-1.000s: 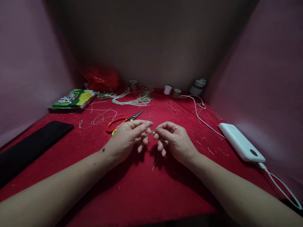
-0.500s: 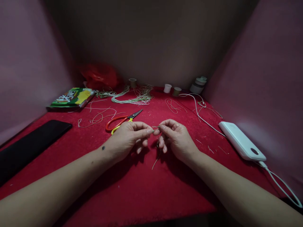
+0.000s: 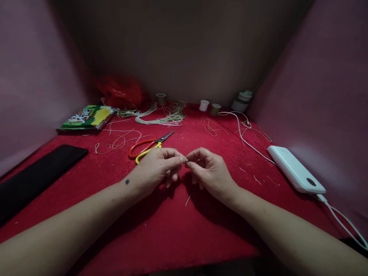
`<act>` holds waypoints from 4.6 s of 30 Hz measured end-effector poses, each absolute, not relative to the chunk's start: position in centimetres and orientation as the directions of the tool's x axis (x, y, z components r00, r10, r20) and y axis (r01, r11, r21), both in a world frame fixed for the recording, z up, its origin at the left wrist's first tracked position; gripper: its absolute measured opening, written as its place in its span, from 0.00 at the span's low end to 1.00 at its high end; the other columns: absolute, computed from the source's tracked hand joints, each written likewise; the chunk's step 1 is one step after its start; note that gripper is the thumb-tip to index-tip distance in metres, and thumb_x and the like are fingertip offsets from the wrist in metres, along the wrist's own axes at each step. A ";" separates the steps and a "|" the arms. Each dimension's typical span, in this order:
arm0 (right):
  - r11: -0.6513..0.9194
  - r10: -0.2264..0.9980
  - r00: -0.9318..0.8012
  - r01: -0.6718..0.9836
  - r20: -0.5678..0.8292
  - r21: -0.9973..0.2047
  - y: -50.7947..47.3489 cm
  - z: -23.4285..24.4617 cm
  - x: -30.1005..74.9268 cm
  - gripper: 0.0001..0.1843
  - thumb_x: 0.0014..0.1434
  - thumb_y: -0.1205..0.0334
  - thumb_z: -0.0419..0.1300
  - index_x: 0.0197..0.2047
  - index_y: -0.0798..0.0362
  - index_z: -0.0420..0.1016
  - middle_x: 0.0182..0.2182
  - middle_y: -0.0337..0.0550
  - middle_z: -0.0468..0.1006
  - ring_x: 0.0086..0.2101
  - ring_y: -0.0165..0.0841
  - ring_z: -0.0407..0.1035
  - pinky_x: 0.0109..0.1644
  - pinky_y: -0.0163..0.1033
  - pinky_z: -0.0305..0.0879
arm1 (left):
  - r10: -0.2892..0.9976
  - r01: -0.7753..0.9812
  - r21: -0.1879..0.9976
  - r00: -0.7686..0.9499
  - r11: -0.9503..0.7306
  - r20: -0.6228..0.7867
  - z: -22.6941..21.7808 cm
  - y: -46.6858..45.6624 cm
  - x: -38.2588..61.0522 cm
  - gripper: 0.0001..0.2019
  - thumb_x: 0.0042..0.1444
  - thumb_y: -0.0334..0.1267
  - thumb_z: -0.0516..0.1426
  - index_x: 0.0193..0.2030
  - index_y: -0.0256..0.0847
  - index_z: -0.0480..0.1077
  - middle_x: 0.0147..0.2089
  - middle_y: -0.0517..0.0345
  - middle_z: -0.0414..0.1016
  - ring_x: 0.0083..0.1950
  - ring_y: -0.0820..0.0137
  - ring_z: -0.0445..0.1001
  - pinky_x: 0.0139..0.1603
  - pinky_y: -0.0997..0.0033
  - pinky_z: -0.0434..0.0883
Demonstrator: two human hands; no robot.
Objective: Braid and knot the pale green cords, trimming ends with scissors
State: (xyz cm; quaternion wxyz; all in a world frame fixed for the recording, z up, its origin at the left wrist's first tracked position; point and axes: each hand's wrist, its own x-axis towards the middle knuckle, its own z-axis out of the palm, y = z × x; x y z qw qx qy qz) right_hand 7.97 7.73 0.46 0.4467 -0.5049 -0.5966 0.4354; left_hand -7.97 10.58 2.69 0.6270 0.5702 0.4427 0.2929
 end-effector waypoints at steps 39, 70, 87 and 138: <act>-0.165 0.958 -0.251 -0.083 -0.139 -0.983 7.8 1.3 8.5 0.08 0.52 0.61 0.61 0.26 0.54 0.67 0.11 0.31 0.65 0.09 0.22 0.52 0.09 0.26 0.46 | 0.912 0.389 0.909 0.409 -0.149 -0.025 2.7 10.3 -7.6 0.07 0.56 0.37 0.52 0.28 0.40 0.64 0.15 0.68 0.61 0.16 0.78 0.58 0.18 0.78 0.56; -0.225 0.947 -0.290 -0.289 -0.138 -0.931 8.3 0.3 8.8 0.09 0.50 0.62 0.65 0.28 0.57 0.69 0.18 0.35 0.71 0.14 0.26 0.66 0.13 0.30 0.64 | 0.926 0.307 0.951 0.369 -0.036 -0.084 3.9 9.8 -7.8 0.08 0.56 0.38 0.54 0.28 0.38 0.66 0.15 0.66 0.65 0.14 0.78 0.60 0.12 0.81 0.57; -0.214 0.945 -0.290 -0.194 -0.153 -0.957 7.6 1.1 8.4 0.08 0.48 0.62 0.62 0.27 0.55 0.67 0.13 0.32 0.68 0.10 0.25 0.60 0.08 0.28 0.57 | 0.923 0.431 0.849 0.353 -0.304 0.151 2.9 9.5 -7.6 0.11 0.55 0.38 0.54 0.23 0.41 0.62 0.15 0.69 0.57 0.18 0.78 0.55 0.19 0.77 0.54; -0.170 0.959 -0.232 -0.017 -0.162 -0.985 7.8 0.9 8.4 0.10 0.53 0.60 0.61 0.26 0.54 0.66 0.10 0.32 0.68 0.08 0.24 0.58 0.09 0.26 0.54 | 0.895 0.524 0.818 0.445 -0.239 -0.023 3.3 9.8 -7.8 0.07 0.56 0.36 0.52 0.29 0.39 0.67 0.16 0.66 0.67 0.15 0.78 0.63 0.16 0.82 0.60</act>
